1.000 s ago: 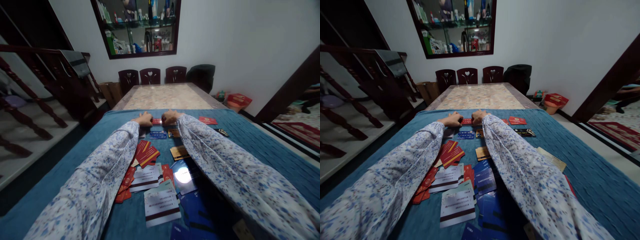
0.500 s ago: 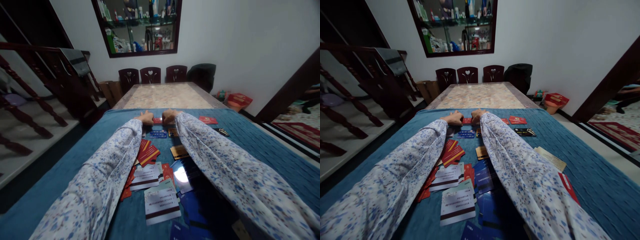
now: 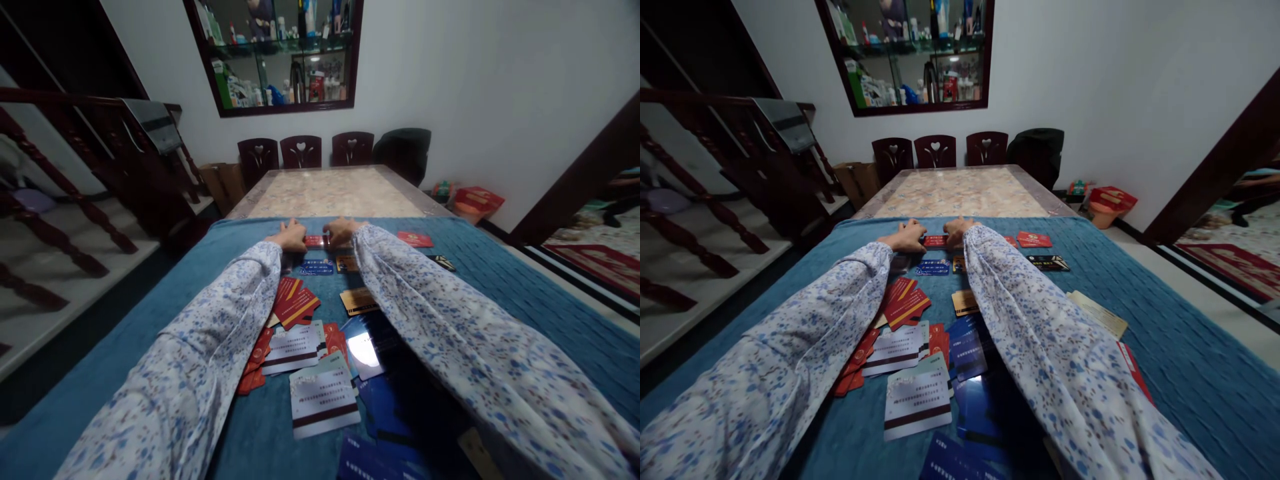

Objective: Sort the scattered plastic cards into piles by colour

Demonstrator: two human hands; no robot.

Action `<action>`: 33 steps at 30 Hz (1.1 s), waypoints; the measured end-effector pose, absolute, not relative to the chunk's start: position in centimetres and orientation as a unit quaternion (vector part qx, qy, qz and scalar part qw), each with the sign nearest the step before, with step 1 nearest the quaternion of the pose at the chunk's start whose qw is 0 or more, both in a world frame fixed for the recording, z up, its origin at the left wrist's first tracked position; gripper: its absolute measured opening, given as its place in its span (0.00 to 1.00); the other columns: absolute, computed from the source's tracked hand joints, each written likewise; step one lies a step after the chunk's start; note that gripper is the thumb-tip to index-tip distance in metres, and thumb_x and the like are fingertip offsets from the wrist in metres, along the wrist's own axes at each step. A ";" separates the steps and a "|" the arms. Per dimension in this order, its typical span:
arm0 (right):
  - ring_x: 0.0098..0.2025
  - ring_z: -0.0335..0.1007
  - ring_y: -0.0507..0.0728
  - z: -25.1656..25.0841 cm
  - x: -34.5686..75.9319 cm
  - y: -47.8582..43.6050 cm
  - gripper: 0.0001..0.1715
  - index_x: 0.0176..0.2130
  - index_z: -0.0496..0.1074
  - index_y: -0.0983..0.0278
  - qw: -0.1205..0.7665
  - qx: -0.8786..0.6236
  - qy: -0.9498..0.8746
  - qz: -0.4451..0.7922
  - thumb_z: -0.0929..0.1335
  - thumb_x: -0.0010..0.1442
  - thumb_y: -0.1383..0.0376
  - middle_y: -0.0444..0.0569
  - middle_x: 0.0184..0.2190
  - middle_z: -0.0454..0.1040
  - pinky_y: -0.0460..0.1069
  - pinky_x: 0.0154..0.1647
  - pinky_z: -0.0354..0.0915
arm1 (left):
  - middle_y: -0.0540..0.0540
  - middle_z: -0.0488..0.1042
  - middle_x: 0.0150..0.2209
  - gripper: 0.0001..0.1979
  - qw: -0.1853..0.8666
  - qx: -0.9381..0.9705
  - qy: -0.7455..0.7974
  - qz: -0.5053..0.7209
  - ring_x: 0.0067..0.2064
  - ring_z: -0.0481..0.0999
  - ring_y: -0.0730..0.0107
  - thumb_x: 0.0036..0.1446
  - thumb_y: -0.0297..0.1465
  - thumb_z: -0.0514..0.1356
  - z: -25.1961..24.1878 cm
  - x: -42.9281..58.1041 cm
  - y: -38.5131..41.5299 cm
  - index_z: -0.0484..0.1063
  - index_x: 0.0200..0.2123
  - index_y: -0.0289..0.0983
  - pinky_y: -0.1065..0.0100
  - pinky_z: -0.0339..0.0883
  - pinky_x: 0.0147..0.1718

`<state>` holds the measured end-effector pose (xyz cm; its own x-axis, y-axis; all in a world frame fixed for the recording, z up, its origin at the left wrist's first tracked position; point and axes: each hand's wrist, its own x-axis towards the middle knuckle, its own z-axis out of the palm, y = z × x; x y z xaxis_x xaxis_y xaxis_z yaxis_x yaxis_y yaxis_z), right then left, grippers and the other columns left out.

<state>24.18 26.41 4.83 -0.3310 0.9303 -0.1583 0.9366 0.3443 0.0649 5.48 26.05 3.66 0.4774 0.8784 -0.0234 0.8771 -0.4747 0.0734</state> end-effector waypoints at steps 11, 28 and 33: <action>0.65 0.62 0.72 5.6 25.4 23.2 0.39 0.67 0.69 0.58 0.016 0.544 0.839 -0.006 0.73 0.58 0.56 0.57 0.62 0.75 0.66 0.61 0.60 | 0.33 0.73 0.57 0.17 -0.032 0.865 0.499 0.031 0.68 0.58 0.40 0.55 0.29 0.60 4.4 4.5 22.3 0.75 0.49 0.36 0.44 0.57 0.60; 0.59 0.64 0.68 6.1 26.2 16.1 0.21 0.56 0.77 0.60 -0.020 0.502 0.863 0.053 0.69 0.66 0.61 0.57 0.55 0.79 0.58 0.53 0.59 | 0.35 0.72 0.60 0.19 -0.031 0.877 0.471 0.084 0.68 0.58 0.43 0.60 0.27 0.59 4.6 5.5 14.7 0.73 0.54 0.37 0.45 0.55 0.61; 0.60 0.63 0.68 5.9 27.4 14.0 0.19 0.55 0.77 0.61 -0.016 0.506 0.860 0.053 0.68 0.66 0.62 0.57 0.56 0.78 0.57 0.51 0.58 | 0.35 0.72 0.59 0.18 -0.035 0.883 0.456 0.104 0.68 0.58 0.44 0.61 0.27 0.57 4.2 6.5 12.8 0.73 0.54 0.37 0.44 0.55 0.61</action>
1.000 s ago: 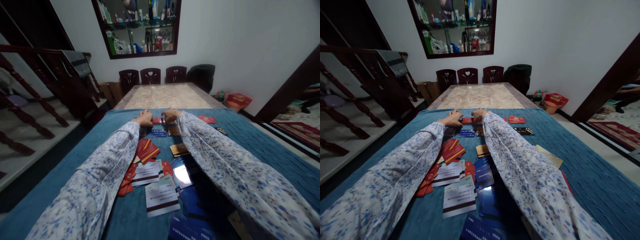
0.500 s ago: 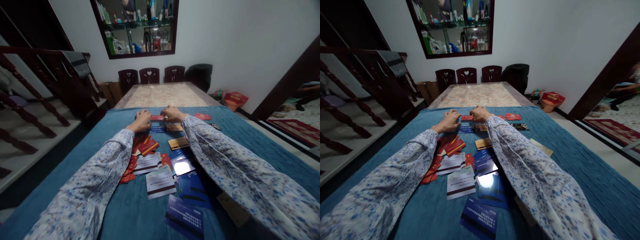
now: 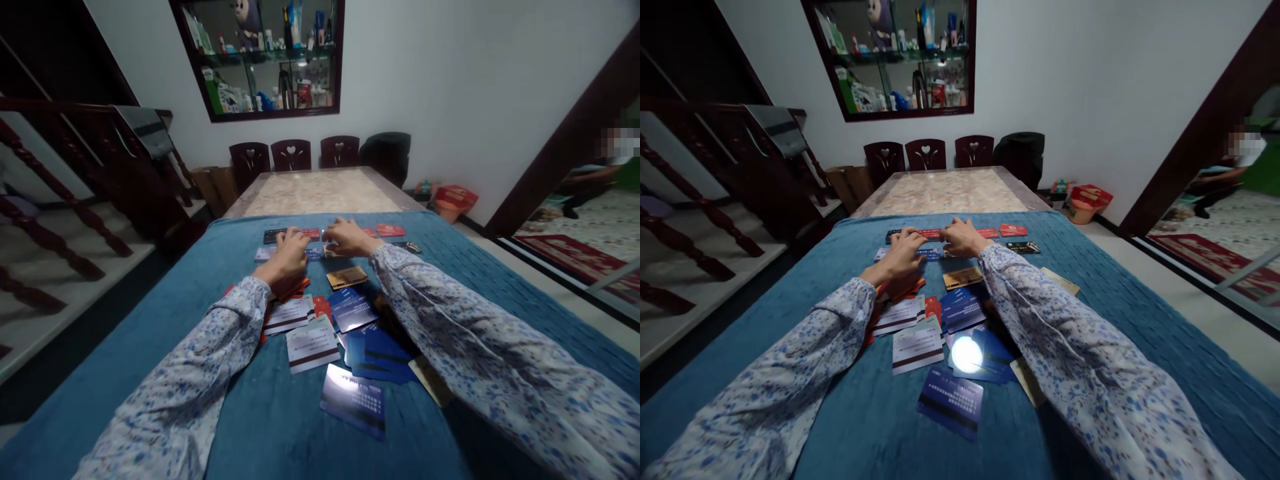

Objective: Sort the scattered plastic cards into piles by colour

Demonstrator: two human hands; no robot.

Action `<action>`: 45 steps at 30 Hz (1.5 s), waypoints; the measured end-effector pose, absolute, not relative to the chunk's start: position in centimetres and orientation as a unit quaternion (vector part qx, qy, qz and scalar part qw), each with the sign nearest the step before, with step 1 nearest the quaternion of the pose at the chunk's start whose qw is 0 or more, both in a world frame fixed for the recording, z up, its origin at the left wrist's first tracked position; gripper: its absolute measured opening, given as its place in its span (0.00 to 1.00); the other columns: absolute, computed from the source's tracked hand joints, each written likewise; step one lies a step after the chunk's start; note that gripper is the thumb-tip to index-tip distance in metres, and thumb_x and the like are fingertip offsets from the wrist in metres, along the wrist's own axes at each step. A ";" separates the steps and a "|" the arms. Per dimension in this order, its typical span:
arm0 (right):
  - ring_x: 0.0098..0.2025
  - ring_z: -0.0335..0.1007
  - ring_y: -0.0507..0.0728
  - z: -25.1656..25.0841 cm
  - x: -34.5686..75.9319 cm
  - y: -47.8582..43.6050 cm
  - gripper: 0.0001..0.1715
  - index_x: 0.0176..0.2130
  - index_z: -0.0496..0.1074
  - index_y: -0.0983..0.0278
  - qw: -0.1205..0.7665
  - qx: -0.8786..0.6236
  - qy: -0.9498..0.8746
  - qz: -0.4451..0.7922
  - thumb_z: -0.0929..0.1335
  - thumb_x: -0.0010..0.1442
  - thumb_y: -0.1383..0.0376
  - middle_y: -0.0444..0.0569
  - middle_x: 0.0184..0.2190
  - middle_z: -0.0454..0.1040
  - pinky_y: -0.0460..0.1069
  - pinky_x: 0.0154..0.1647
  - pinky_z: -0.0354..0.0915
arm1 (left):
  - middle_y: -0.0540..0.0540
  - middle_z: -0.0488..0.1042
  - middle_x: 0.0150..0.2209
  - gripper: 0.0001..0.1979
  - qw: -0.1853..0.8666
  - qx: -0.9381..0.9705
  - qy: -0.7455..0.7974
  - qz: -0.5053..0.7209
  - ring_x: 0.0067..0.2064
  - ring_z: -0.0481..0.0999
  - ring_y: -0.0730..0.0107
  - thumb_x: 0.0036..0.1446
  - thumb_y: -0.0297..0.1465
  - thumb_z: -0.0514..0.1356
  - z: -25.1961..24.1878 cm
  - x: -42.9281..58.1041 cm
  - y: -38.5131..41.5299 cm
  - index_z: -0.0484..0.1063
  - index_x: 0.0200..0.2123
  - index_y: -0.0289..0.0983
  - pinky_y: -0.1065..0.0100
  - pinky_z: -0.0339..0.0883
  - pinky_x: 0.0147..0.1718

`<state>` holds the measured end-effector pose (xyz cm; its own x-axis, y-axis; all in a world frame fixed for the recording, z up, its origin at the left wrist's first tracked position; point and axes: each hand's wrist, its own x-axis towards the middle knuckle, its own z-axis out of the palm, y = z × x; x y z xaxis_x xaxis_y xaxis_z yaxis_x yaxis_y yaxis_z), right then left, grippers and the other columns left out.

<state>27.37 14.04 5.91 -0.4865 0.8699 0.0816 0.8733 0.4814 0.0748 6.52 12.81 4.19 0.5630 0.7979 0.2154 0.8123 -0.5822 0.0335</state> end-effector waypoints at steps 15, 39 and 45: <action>0.58 0.62 0.68 3.5 32.1 7.7 0.19 0.53 0.80 0.60 0.040 -0.535 -0.843 -0.029 0.69 0.65 0.62 0.58 0.54 0.78 0.57 0.52 0.58 | 0.37 0.74 0.57 0.14 -0.003 -0.910 -0.402 -0.099 0.69 0.56 0.43 0.64 0.30 0.59 3.2 10.1 8.2 0.77 0.51 0.38 0.41 0.55 0.62; 0.43 0.71 0.59 -0.2 34.8 8.3 0.12 0.41 0.84 0.62 0.089 -0.380 -0.920 0.025 0.69 0.62 0.66 0.53 0.41 0.82 0.53 0.50 0.62 | 0.38 0.80 0.49 0.11 -0.067 -0.945 -0.317 -0.036 0.67 0.63 0.48 0.68 0.32 0.57 1.2 9.7 8.6 0.79 0.35 0.37 0.45 0.55 0.64; 0.43 0.72 0.60 -0.3 34.8 8.6 0.11 0.41 0.86 0.63 0.117 -0.380 -0.918 -0.001 0.71 0.62 0.66 0.55 0.35 0.81 0.52 0.44 0.63 | 0.40 0.82 0.44 0.11 -0.053 -0.953 -0.293 -0.049 0.65 0.67 0.52 0.66 0.29 0.57 1.2 9.4 9.0 0.81 0.35 0.38 0.50 0.58 0.64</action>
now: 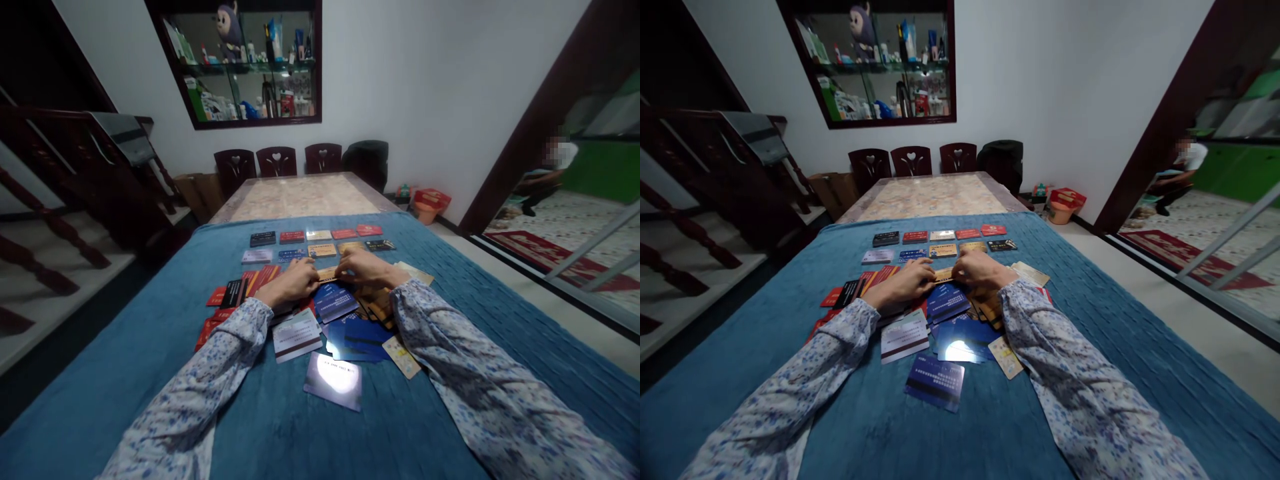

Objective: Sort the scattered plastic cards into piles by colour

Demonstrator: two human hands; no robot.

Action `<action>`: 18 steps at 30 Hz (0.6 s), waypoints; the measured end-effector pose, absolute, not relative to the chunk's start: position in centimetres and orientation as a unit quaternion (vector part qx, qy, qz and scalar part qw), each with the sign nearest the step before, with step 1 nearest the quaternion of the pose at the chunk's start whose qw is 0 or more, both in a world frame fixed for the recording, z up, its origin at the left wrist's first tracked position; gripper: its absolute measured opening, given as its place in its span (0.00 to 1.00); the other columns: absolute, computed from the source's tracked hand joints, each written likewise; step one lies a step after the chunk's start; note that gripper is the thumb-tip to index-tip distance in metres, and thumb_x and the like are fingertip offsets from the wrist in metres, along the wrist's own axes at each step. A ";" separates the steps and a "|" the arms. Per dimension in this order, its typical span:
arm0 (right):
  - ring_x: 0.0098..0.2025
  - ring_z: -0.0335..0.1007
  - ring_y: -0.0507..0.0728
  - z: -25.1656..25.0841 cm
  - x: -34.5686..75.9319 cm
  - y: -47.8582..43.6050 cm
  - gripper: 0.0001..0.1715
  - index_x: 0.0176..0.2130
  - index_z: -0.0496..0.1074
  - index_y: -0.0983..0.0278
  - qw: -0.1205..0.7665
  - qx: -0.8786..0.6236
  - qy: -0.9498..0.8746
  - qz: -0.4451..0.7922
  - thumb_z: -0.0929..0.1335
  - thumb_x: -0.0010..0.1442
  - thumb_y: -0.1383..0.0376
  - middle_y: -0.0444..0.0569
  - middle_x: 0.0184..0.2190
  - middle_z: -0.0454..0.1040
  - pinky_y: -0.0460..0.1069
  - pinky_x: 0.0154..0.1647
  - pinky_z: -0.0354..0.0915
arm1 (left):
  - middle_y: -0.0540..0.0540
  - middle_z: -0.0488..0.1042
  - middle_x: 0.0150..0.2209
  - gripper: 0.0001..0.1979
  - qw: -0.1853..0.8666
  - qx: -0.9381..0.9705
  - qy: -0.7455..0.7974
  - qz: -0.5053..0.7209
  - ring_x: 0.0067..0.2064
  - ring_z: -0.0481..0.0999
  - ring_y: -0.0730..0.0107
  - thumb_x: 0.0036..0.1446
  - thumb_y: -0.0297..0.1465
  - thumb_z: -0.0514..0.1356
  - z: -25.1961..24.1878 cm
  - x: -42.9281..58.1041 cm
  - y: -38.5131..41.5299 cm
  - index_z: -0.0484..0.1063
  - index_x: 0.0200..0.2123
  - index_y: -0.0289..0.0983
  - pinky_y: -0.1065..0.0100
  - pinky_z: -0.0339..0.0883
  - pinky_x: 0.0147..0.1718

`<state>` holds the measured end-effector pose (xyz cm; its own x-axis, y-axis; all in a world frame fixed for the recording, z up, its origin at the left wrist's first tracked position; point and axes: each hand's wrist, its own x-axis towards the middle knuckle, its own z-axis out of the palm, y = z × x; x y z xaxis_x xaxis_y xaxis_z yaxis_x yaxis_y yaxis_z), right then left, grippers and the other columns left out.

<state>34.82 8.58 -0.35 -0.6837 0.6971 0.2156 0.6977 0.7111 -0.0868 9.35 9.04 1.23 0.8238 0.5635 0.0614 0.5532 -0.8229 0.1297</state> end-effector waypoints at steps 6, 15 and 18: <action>0.42 0.73 0.59 1.1 34.5 7.9 0.13 0.42 0.85 0.62 0.121 -0.349 -0.929 -0.019 0.69 0.64 0.67 0.54 0.35 0.82 0.51 0.42 0.64 | 0.40 0.82 0.43 0.11 0.044 0.950 0.303 0.057 0.54 0.77 0.56 0.62 0.27 0.59 2.4 9.0 9.1 0.83 0.36 0.38 0.57 0.68 0.56; 0.37 0.70 0.55 1.1 33.8 7.2 0.16 0.40 0.83 0.63 0.203 -0.378 -0.899 -0.092 0.64 0.70 0.66 0.55 0.36 0.79 0.48 0.39 0.61 | 0.43 0.83 0.36 0.11 0.031 0.950 0.288 0.120 0.41 0.79 0.63 0.57 0.22 0.58 2.7 8.5 9.8 0.81 0.33 0.36 0.65 0.71 0.48; 0.38 0.70 0.56 0.8 33.7 7.3 0.17 0.42 0.82 0.63 0.200 -0.413 -0.885 -0.085 0.64 0.71 0.64 0.54 0.37 0.78 0.48 0.39 0.60 | 0.40 0.83 0.38 0.14 0.039 0.940 0.308 0.139 0.41 0.80 0.61 0.57 0.21 0.56 2.7 8.5 9.8 0.82 0.35 0.35 0.63 0.72 0.46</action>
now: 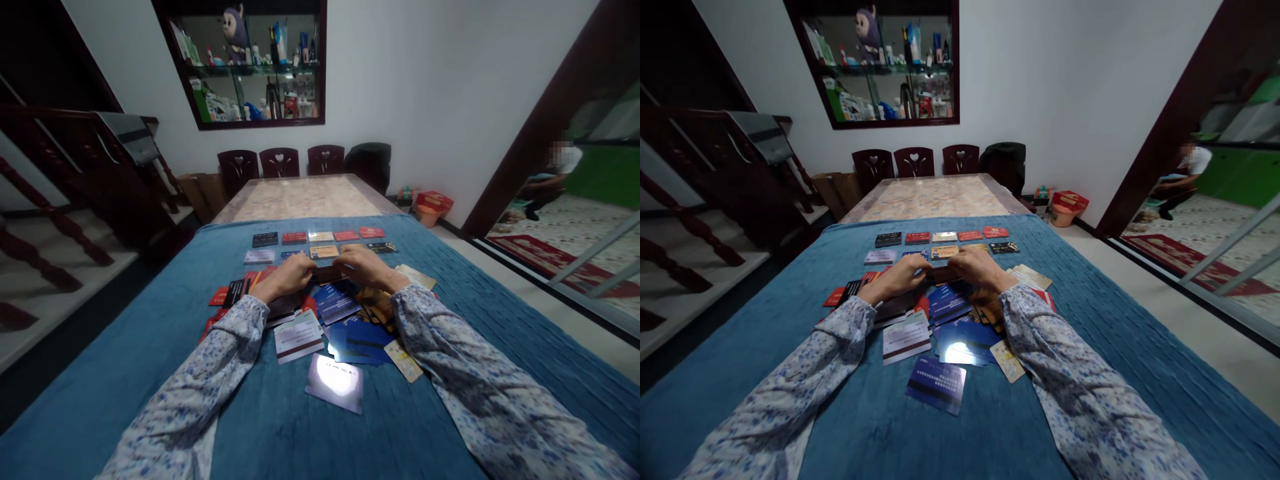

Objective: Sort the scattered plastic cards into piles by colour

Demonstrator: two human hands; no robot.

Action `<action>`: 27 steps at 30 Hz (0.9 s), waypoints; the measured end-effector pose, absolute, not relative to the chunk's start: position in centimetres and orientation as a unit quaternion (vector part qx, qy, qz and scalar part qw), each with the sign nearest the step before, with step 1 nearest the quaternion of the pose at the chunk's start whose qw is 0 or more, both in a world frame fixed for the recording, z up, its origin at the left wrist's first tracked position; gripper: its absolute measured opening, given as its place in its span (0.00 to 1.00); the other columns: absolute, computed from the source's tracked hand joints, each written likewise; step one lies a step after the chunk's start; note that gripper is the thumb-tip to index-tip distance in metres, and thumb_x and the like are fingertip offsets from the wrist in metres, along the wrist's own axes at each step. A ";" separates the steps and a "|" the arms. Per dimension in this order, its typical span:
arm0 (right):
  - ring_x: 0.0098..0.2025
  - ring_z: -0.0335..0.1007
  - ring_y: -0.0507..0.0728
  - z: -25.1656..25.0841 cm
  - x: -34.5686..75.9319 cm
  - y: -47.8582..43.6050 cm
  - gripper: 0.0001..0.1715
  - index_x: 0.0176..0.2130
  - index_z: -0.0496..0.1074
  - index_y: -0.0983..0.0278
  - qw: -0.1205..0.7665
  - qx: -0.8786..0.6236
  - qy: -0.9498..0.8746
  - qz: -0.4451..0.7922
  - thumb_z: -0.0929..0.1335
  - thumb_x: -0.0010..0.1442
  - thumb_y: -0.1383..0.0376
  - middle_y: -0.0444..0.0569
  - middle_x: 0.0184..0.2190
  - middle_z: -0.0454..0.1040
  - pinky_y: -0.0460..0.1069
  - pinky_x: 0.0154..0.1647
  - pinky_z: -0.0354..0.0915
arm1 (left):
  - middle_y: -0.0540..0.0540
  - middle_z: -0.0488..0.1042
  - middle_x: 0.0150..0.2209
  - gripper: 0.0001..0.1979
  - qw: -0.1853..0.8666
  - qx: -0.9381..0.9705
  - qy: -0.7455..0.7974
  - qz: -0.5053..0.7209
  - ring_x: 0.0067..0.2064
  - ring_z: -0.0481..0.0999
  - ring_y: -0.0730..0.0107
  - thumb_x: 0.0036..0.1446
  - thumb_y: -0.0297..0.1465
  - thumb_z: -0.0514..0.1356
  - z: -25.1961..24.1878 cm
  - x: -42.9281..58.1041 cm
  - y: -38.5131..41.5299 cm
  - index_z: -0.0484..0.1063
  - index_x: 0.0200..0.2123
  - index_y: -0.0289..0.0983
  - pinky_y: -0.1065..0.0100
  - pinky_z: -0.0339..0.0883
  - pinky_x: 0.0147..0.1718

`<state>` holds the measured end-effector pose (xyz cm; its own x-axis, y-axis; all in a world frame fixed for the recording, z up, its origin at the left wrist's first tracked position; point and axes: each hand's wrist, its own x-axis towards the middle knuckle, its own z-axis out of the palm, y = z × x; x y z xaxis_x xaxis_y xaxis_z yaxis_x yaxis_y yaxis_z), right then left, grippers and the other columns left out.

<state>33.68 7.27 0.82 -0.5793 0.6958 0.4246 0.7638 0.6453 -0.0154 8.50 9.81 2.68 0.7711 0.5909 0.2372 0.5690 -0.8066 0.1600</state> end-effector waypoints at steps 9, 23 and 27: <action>0.44 0.72 0.59 0.4 33.0 7.0 0.15 0.53 0.75 0.61 0.175 -0.477 -0.860 -0.049 0.67 0.68 0.65 0.54 0.43 0.80 0.49 0.41 0.60 | 0.40 0.80 0.47 0.21 0.060 0.908 0.370 0.184 0.48 0.79 0.58 0.60 0.20 0.54 1.5 8.8 9.7 0.75 0.53 0.38 0.60 0.72 0.51; 0.48 0.76 0.65 0.5 32.3 6.5 0.29 0.62 0.68 0.65 0.129 -0.511 -0.850 -0.013 0.70 0.63 0.61 0.60 0.49 0.80 0.53 0.46 0.59 | 0.36 0.78 0.50 0.15 -0.009 0.900 0.427 0.093 0.52 0.77 0.51 0.66 0.24 0.52 1.7 9.6 8.5 0.68 0.55 0.37 0.56 0.68 0.51; 0.49 0.75 0.65 0.1 32.7 6.7 0.31 0.62 0.67 0.64 0.135 -0.505 -0.852 -0.003 0.70 0.62 0.60 0.59 0.49 0.80 0.53 0.47 0.60 | 0.36 0.78 0.51 0.15 0.001 0.897 0.432 0.090 0.51 0.77 0.51 0.66 0.25 0.52 1.7 9.6 8.2 0.67 0.55 0.37 0.55 0.67 0.50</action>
